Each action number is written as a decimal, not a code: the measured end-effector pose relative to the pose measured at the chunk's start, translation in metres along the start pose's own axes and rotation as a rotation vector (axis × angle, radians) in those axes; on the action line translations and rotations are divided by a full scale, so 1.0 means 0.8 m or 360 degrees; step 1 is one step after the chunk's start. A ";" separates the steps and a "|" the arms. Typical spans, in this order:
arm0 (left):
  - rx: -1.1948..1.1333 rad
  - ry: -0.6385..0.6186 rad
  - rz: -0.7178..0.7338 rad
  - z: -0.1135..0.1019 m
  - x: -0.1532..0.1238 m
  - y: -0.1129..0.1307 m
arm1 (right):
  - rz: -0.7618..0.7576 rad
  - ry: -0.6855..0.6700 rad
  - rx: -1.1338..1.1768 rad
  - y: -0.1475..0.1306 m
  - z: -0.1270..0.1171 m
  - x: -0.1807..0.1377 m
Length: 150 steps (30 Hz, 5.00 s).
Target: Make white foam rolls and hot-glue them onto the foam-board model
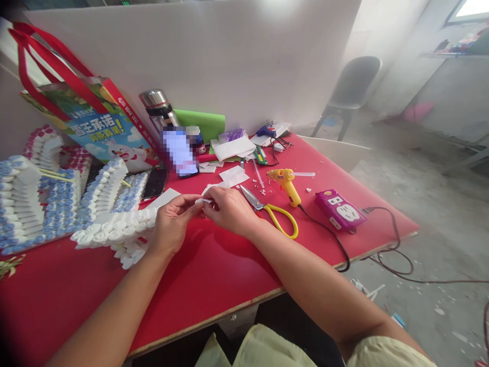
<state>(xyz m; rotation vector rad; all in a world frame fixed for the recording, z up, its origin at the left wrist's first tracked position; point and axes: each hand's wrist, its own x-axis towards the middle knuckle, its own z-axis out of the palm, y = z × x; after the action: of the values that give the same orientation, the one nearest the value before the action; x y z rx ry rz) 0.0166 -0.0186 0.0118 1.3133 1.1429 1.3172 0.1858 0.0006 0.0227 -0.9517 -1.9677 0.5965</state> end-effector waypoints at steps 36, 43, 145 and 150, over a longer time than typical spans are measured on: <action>0.0016 -0.0081 -0.0003 -0.001 0.000 0.006 | 0.0492 -0.0134 0.0608 0.005 -0.014 0.008; -0.0833 -0.0201 -0.0470 0.004 0.001 0.014 | 0.0600 -0.0302 0.1182 0.006 -0.021 0.014; -0.1112 -0.0215 -0.0697 -0.011 0.009 0.004 | 0.0520 -0.0356 0.0659 0.024 -0.060 -0.047; -0.1120 -0.0149 -0.0688 -0.011 0.009 0.005 | 0.0540 -0.0370 0.0572 0.028 -0.060 -0.050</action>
<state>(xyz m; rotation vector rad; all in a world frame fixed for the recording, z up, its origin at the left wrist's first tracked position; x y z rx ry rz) 0.0079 -0.0123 0.0170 0.5658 0.7314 1.1583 0.2495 -0.0157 0.0131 -1.0264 -1.8168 1.2560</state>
